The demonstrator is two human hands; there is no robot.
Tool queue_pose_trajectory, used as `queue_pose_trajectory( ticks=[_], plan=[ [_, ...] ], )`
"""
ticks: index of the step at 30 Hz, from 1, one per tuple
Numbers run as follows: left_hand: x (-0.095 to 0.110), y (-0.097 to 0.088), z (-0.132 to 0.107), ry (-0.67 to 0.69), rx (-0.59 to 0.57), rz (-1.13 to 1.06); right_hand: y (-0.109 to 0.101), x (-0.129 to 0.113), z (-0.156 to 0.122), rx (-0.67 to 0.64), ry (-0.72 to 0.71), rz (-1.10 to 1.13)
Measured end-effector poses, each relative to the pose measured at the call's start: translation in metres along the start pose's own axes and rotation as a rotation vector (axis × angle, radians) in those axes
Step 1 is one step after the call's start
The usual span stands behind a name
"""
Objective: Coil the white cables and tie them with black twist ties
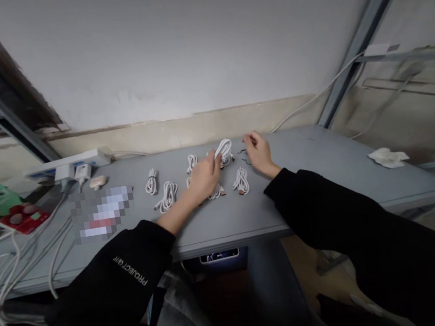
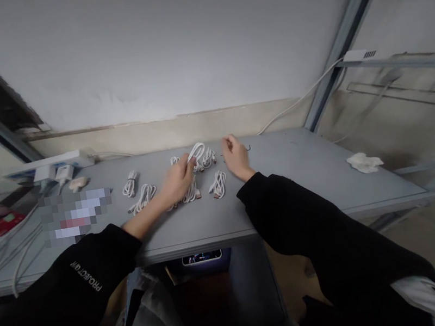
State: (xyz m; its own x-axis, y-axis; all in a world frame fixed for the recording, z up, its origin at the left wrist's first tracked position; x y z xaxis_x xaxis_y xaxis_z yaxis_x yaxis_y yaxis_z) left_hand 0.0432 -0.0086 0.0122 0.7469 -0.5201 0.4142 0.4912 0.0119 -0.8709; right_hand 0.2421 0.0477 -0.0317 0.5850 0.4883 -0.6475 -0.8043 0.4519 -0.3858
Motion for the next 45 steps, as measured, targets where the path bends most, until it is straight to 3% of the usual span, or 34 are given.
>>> queue_pose_trajectory(
  ticks=[2, 4, 6, 9, 11, 16, 19, 21, 27, 33, 37, 45],
  plan=[
    [-0.006, 0.002, 0.003, 0.000, 0.077, -0.197, -0.004, 0.019, 0.006, 0.141, 0.132, -0.090],
    [-0.012, 0.007, 0.008, -0.003, 0.142, -0.390, -0.006, 0.034, 0.010, 0.198, 0.207, -0.155],
    [-0.020, 0.012, 0.012, -0.045, 0.170, -0.569, -0.006, 0.044, 0.013, 0.138, 0.254, -0.222],
    [-0.027, 0.017, 0.016, -0.106, 0.200, -0.729, -0.006, 0.052, 0.014, -0.055, 0.324, -0.337],
    [-0.029, 0.017, 0.016, -0.117, 0.230, -0.753, -0.010, 0.054, 0.015, -0.116, 0.352, -0.392],
    [-0.030, 0.017, 0.016, -0.117, 0.240, -0.763, -0.030, 0.062, 0.024, -0.058, 0.364, -0.425],
    [-0.032, 0.019, 0.018, -0.132, 0.242, -0.779, -0.036, 0.070, 0.028, -0.147, 0.418, -0.339],
    [-0.034, 0.020, 0.020, -0.147, 0.247, -0.787, -0.037, 0.074, 0.031, -0.197, 0.410, -0.291],
    [-0.038, 0.021, 0.024, -0.187, 0.259, -0.825, -0.037, 0.076, 0.030, -0.158, 0.323, -0.256],
    [-0.036, 0.020, 0.022, -0.196, 0.245, -0.815, -0.037, 0.079, 0.027, -0.191, 0.220, -0.400],
    [-0.034, 0.019, 0.020, -0.189, 0.237, -0.832, -0.039, 0.083, 0.027, -0.264, 0.287, -0.445],
    [-0.031, 0.017, 0.021, -0.193, 0.226, -0.884, -0.043, 0.084, 0.032, -0.185, 0.319, -0.375]
  ],
)
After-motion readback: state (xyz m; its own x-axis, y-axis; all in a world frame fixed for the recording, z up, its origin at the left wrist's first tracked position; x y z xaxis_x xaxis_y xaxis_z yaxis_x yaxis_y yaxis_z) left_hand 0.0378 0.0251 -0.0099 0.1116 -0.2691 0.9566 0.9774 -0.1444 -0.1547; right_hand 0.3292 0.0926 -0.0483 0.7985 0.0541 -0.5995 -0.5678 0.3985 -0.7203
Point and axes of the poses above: each hand's wrist, its own z-axis towards the middle knuckle, its own y-axis out of the palm, x = y × z, the point moved 2 cm from there along z, towards the middle knuckle, and after that the axes turned 9 degrees about -x, right-handed, at the moved point
